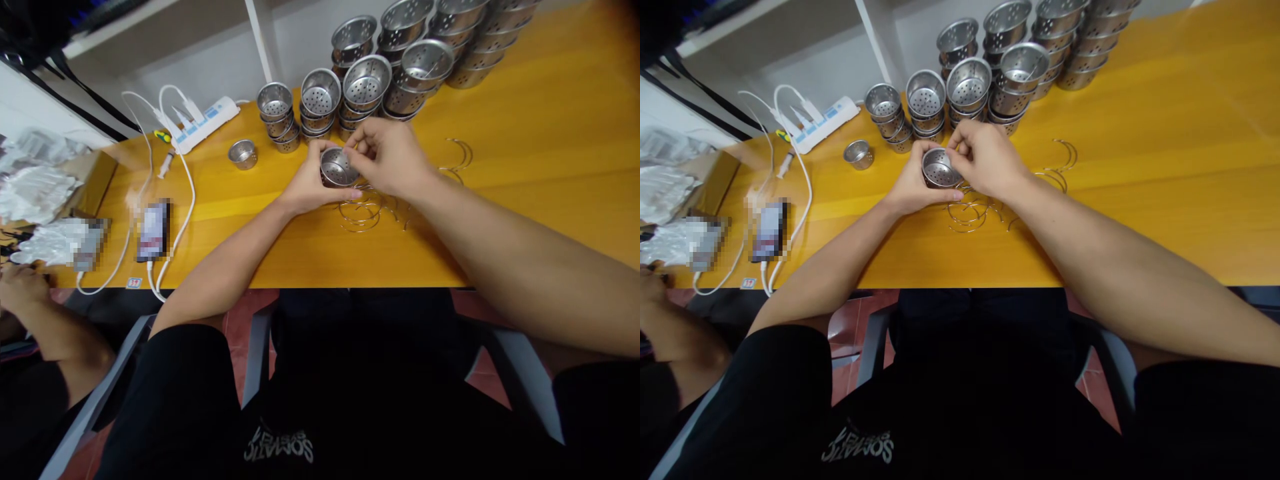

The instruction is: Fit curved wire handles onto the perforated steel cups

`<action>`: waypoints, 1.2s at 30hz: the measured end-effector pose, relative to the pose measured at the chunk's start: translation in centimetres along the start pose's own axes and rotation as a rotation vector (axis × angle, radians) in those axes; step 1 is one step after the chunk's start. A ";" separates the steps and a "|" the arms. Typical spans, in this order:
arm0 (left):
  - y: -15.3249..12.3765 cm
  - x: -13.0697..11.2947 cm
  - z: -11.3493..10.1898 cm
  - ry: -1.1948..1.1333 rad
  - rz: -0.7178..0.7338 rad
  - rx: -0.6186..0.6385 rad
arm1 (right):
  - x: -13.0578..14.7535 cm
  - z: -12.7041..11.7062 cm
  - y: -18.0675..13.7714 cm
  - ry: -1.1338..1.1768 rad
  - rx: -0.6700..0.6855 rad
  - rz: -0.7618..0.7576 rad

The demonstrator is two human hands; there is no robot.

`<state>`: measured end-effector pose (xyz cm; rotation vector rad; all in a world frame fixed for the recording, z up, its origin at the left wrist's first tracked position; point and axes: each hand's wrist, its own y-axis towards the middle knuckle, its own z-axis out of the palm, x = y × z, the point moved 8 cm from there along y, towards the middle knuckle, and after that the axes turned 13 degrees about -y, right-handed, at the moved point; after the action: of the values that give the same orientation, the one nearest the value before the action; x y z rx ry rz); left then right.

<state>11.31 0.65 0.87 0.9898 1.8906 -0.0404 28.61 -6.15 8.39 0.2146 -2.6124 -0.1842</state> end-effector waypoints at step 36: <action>1.7 3.1 -1.0 -0.398 0.169 0.081 | -1.8 -0.5 0.7 0.369 -0.303 -0.317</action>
<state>11.06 4.12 -0.27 1.1030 1.4481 -0.2016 30.34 -5.22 8.09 0.5021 -2.1399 -0.5870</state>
